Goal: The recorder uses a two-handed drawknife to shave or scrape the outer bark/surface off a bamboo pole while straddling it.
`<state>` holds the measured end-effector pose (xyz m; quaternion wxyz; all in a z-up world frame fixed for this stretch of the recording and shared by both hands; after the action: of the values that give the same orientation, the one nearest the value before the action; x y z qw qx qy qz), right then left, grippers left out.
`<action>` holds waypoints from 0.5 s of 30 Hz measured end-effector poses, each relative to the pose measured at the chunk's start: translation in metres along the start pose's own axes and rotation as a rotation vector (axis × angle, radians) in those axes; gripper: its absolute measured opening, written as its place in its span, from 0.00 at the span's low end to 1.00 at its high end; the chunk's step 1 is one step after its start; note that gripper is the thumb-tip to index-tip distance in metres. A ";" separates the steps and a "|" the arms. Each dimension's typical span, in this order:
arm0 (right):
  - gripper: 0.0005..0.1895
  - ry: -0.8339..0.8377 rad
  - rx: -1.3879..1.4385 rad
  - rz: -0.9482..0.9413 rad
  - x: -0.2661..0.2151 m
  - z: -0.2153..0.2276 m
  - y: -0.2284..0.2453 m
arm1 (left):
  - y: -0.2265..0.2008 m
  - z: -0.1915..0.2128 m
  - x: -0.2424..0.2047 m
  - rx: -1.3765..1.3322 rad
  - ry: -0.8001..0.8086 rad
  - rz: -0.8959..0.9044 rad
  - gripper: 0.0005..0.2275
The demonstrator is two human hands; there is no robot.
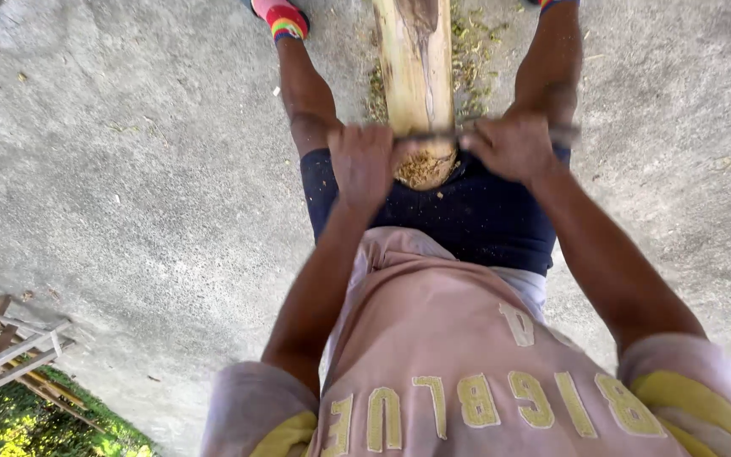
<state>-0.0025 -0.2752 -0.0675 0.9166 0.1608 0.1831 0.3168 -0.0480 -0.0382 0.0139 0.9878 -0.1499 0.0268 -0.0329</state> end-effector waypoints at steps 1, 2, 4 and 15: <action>0.26 0.011 -0.022 0.040 -0.022 -0.005 0.008 | -0.007 -0.006 -0.021 -0.029 0.033 0.034 0.18; 0.26 0.019 -0.019 0.038 -0.018 0.000 0.010 | -0.004 -0.006 -0.021 -0.032 0.041 0.037 0.18; 0.27 0.002 0.069 0.062 -0.011 0.012 0.011 | 0.000 -0.012 -0.024 -0.174 0.051 0.115 0.20; 0.34 -0.085 -0.348 0.108 0.122 0.049 -0.019 | 0.092 -0.032 0.092 -0.144 -0.131 0.051 0.27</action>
<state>0.1185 -0.2201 -0.0606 0.9192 0.0225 0.0778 0.3854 0.0464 0.0337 -0.0477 0.9746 -0.2216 -0.0320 0.0040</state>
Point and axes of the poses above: each hand's wrist, its own x-axis towards the middle knuckle, its own z-axis out of the back of the hand, y = z × x, the point moved 6 cm from there along x, towards the middle knuckle, and after that the axes turned 4 degrees about -x, right-handed, at the moved point
